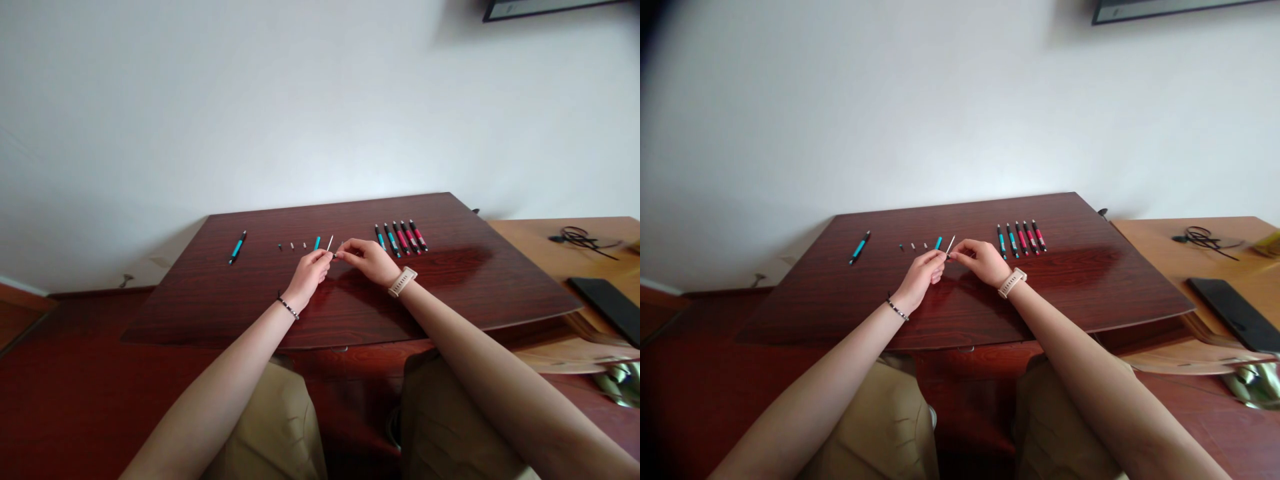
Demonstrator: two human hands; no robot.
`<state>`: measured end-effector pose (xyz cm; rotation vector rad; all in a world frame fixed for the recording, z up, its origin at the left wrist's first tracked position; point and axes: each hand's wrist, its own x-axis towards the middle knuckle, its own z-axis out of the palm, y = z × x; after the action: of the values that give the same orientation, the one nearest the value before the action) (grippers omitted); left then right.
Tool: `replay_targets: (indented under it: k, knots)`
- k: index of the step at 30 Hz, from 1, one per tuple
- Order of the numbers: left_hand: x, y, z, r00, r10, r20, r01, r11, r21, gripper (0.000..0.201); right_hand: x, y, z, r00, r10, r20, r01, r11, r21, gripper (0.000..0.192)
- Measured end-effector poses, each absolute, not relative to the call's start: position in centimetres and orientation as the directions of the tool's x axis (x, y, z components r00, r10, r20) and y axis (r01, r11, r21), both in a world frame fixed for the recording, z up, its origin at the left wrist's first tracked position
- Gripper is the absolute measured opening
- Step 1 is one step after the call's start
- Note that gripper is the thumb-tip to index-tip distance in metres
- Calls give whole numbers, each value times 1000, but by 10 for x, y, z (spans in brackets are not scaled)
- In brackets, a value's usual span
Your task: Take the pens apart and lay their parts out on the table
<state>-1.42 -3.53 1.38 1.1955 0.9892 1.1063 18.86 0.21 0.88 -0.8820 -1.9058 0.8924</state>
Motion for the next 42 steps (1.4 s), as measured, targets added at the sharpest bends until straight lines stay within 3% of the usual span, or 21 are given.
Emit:
replay_targets:
  k: [4, 15, 23, 32, 42]
  knots:
    - [-12, -37, 16, 202, 979, -13, -107, 35, 994, 34, 188, 0, 10, -394, 837, 380, 319, 513, -797, 49]
    - [-11, -35, 15, 164, 986, -18, -130, 40, 991, 35, 186, 3, 5, -417, 838, 353, 119, 436, -892, 37]
    - [-12, -34, 13, 174, 985, -5, -103, 24, 994, 37, 188, 4, 3, -426, 824, 372, 132, 464, -876, 31]
    - [-10, -36, 14, 204, 979, -5, -89, 24, 996, 39, 187, -1, 11, -420, 841, 342, 300, 484, -822, 53]
    - [-12, -33, 10, 212, 977, -3, -95, 24, 995, 43, 184, -2, 11, -484, 829, 280, 281, 450, -848, 68]
